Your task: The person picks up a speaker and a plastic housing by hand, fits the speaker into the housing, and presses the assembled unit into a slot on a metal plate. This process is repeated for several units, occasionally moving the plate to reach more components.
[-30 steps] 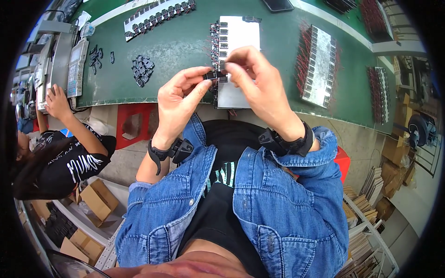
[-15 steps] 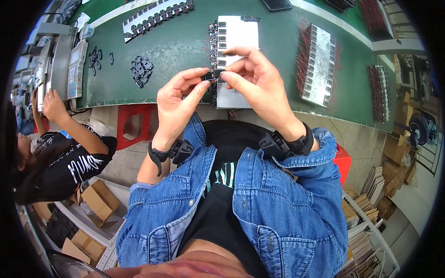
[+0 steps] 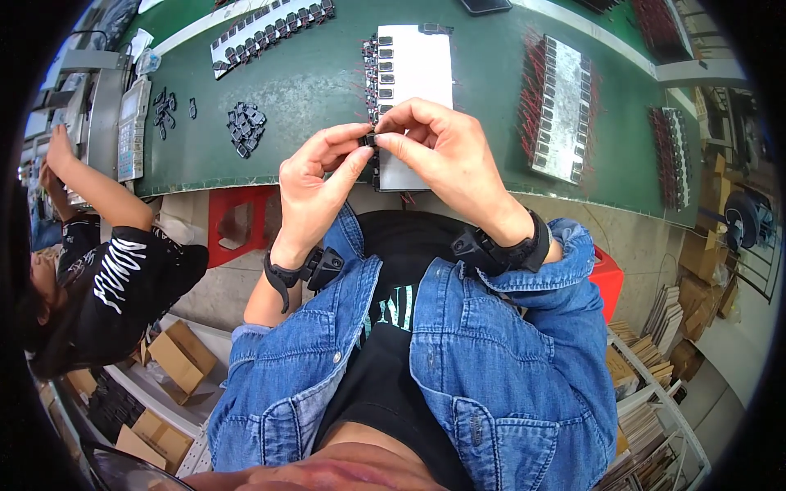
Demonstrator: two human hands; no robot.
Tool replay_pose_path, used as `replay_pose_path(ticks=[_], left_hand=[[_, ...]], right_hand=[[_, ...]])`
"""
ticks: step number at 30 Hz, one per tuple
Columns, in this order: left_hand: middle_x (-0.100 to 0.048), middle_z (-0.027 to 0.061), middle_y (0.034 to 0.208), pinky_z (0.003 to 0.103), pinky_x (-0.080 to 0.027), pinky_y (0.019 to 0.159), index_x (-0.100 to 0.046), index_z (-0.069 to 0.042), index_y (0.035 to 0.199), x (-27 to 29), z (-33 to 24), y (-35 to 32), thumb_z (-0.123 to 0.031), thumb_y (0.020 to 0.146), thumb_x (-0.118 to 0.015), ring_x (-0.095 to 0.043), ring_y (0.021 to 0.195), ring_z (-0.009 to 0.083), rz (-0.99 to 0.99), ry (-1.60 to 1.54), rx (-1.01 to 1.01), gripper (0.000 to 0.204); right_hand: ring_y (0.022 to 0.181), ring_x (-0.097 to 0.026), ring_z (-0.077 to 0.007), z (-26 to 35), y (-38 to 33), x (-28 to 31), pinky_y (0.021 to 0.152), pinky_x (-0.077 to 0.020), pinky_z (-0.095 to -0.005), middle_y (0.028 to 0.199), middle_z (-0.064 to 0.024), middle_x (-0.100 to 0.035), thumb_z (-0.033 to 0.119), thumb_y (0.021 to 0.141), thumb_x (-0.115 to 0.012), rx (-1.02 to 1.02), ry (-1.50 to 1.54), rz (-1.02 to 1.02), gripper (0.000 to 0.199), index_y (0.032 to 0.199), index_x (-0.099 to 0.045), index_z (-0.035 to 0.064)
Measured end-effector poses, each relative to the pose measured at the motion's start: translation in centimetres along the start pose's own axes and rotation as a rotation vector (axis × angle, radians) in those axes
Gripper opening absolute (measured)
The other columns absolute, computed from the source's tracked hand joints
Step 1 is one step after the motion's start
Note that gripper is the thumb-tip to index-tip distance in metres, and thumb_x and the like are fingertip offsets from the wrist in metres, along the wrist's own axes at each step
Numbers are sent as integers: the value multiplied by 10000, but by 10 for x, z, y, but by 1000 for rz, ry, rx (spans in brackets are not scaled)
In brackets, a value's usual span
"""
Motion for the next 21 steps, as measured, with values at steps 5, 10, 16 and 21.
replay_pose_path(ticks=[5, 10, 16, 21], left_hand=[[-742, 93, 1037, 272, -563, 845, -668, 24, 1135, 0, -2, -3, 3, 885, -686, -712, 948, 144, 1, -4, 8, 252], [-746, 93, 1026, 274, -566, 838, -674, 18, 1129, -3, -7, -3, 2, 882, -688, -716, 945, 150, 23, 37, -14, 248], [-747, 103, 1025, 273, -567, 831, -677, 16, 1130, -2, -5, -6, 2, 879, -692, -718, 939, 150, 20, 19, -2, 252], [-746, 108, 1034, 268, -566, 827, -677, 19, 1132, -1, -12, -3, 0, 889, -687, -716, 939, 145, 34, 20, -1, 244]], right_hand=[[830, -611, -69, 0, 3, 4, 728, -512, -218, 972, -3, -649, 42, 903, -698, 135, -45, -19, 100, 994, -667, 19], [854, -633, -97, -11, 7, 2, 745, -530, -238, 958, -9, -632, 70, 916, -694, -120, 299, 159, 82, 956, -634, 30], [868, -641, -104, -11, 5, -1, 759, -546, -251, 938, -21, -627, 85, 931, -681, -210, 365, 230, 110, 985, -598, 37], [877, -644, -106, -10, 7, -3, 777, -558, -263, 944, -30, -622, 87, 939, -672, -259, 409, 252, 122, 998, -580, 32]])
Point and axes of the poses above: each hand's wrist, its own y-axis towards the middle knuckle, its own x-axis out of the back of the hand, z = x × y, the point moved 6 cm from there along y, towards the middle knuckle
